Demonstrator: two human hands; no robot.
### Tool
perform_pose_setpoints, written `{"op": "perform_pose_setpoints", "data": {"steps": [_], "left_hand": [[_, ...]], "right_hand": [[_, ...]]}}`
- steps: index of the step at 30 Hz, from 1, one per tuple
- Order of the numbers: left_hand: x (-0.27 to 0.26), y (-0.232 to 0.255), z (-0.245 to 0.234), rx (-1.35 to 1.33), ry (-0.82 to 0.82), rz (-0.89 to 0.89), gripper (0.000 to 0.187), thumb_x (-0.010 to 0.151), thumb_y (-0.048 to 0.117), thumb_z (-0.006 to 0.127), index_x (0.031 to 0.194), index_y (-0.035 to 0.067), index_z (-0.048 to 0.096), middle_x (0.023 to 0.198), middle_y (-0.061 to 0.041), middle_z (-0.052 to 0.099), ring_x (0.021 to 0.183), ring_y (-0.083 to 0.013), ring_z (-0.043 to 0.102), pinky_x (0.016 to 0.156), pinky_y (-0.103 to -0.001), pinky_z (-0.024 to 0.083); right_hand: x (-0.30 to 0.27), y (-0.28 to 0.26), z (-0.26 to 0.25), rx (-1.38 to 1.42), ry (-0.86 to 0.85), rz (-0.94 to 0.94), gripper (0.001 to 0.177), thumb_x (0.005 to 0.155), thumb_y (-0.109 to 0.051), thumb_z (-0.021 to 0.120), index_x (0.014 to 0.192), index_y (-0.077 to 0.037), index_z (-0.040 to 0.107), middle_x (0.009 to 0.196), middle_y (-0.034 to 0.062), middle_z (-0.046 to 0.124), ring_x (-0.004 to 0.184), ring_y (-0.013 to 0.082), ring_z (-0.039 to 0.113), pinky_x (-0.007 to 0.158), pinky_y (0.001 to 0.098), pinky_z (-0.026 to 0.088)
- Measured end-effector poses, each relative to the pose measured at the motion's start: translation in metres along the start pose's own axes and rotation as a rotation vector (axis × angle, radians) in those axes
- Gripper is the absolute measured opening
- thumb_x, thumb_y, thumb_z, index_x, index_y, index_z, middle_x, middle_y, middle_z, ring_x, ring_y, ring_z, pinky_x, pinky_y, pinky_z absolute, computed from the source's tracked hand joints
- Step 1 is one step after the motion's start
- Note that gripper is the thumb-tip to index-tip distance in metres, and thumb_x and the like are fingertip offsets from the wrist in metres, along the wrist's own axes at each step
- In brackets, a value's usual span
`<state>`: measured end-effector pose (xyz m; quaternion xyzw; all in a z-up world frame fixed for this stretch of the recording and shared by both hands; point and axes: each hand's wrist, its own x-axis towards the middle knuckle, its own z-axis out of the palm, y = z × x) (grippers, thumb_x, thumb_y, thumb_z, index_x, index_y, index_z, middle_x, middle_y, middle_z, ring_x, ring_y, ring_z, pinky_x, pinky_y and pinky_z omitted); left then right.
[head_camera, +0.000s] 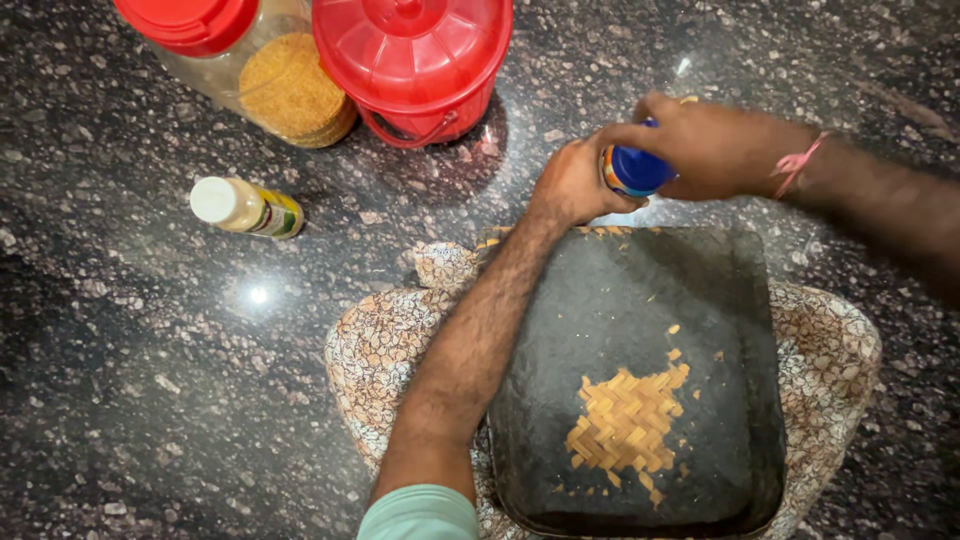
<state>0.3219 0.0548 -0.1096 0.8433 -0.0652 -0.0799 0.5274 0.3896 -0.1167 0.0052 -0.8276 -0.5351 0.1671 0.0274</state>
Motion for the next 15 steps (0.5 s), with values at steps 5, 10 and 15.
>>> {"op": "perform_pose_setpoints", "data": {"steps": [5, 10, 15], "left_hand": [[-0.002, 0.0, 0.001, -0.034, -0.014, -0.021, 0.092, 0.053, 0.038, 0.096, 0.133, 0.014, 0.058, 0.11, -0.012, 0.077, 0.101, -0.0307, 0.075, 0.09, -0.041, 0.06], [-0.002, 0.0, 0.0, -0.046, 0.048, 0.04, 0.1, 0.05, 0.037, 0.097, 0.136, 0.008, 0.055, 0.11, -0.015, 0.076, 0.102, -0.0314, 0.074, 0.09, -0.041, 0.059], [-0.003, 0.002, -0.001, -0.02, -0.019, -0.043, 0.085, 0.055, 0.039, 0.096, 0.128, 0.01, 0.062, 0.11, -0.012, 0.078, 0.103, -0.0289, 0.077, 0.094, -0.04, 0.06]], "right_hand": [[0.0, -0.012, -0.018, -0.177, -0.243, 0.339, 0.064, 0.094, -0.06, 0.059, 0.133, -0.009, 0.057, 0.095, 0.0237, 0.074, 0.083, 0.0396, 0.076, 0.076, 0.048, 0.062], [0.0, -0.02, -0.019, -0.159, -0.038, -0.053, 0.075, 0.076, -0.042, 0.064, 0.146, -0.016, 0.054, 0.111, 0.0232, 0.067, 0.076, 0.0367, 0.074, 0.062, 0.0435, 0.062], [0.001, -0.009, -0.012, -0.489, -0.282, 0.06, 0.078, 0.096, -0.068, 0.035, 0.147, -0.011, 0.045, 0.101, 0.0174, 0.065, 0.078, 0.0296, 0.075, 0.058, 0.0373, 0.062]]}}
